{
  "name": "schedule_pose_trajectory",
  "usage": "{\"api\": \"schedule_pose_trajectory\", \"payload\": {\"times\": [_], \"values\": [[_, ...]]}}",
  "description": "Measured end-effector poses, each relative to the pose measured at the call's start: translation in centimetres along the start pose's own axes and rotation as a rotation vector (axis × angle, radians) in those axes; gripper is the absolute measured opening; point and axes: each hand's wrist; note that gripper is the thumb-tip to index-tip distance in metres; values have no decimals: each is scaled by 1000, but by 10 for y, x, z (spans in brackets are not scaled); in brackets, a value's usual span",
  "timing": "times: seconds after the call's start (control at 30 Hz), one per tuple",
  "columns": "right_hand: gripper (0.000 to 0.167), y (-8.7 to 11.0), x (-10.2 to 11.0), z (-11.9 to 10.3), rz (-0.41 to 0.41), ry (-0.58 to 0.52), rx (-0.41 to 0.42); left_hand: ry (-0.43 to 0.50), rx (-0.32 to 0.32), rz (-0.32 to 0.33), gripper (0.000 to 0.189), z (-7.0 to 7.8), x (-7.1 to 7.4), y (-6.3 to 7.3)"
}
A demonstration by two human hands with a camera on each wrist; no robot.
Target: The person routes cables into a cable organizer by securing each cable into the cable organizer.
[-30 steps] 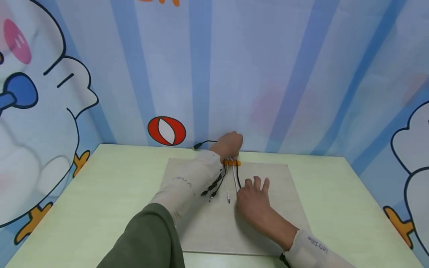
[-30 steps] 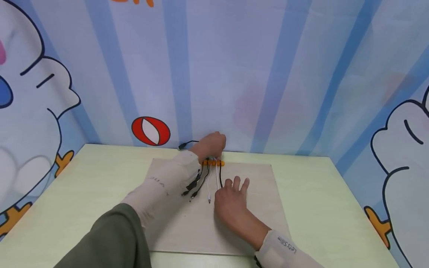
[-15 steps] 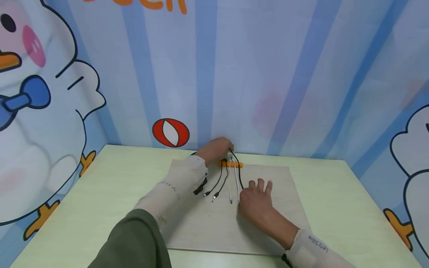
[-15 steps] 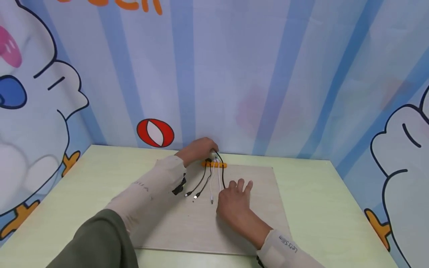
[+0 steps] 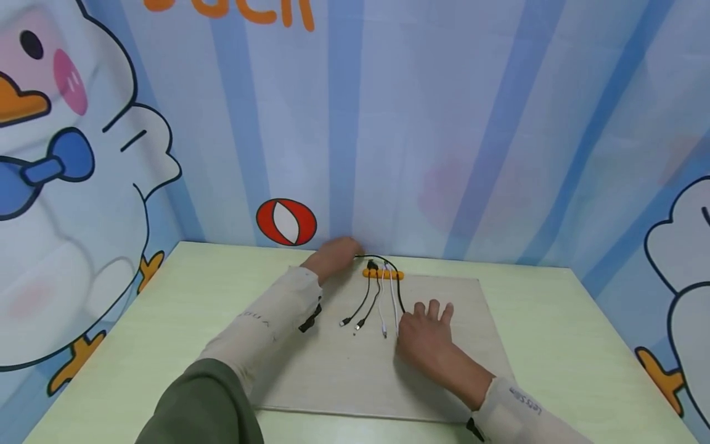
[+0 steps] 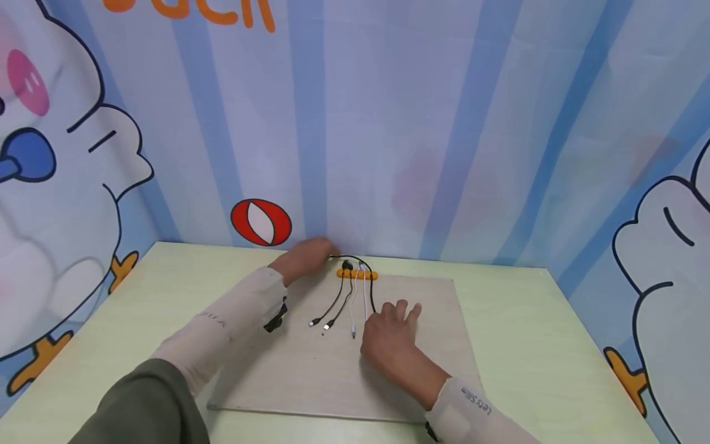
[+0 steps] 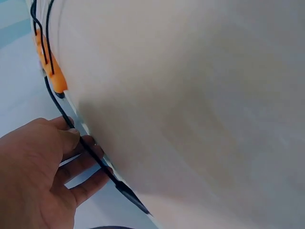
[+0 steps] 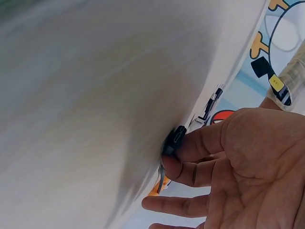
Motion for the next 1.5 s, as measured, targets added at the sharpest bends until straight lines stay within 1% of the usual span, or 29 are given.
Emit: {"api": "schedule_pose_trajectory", "payload": {"times": [0.1,0.2,0.27,0.3,0.37,0.5,0.53,0.6,0.77,0.93,1.07,1.13,1.17,1.3,1.5], "values": [[16,-1,1,0,-11,-1,-2,-23,17,0,34,-7,2,5],[16,-2,1,0,-23,-3,-8,-44,20,0,32,-12,3,9],[17,-3,1,0,-28,-7,-13,-67,18,-2,31,-14,3,10],[17,-3,1,1,-31,-7,-16,-77,10,9,30,-17,0,8],[17,-4,0,1,-34,-8,-20,-101,2,10,29,-17,0,9],[17,-5,-2,1,-37,-7,-20,-194,-30,41,27,-15,-3,11],[17,-5,-2,2,-34,-6,-17,-211,-29,39,27,-11,-1,15],[17,-5,-3,1,-28,-3,-11,-243,-34,49,27,-8,-1,17],[19,-5,-3,0,-24,4,-1,-280,-6,36,31,-1,0,22],[20,-4,-3,1,-26,4,3,-315,17,32,34,1,-2,22],[18,-2,-2,1,-19,-5,16,-316,37,8,36,-3,-8,14],[16,-1,-2,1,-9,-12,23,-307,43,17,36,-4,-10,14],[16,0,-2,1,-2,-15,28,-301,47,20,35,-4,-10,14],[14,2,-4,2,27,-24,41,-292,46,66,33,0,-7,23],[14,3,-4,3,43,-20,48,-290,52,64,35,-2,-8,25]]}}
Point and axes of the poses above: each hand's wrist, its own y-axis away from the middle knuckle, its own x-axis out of the back of the hand, z = x × y, and after that the axes turned 2 degrees about z, right-handed
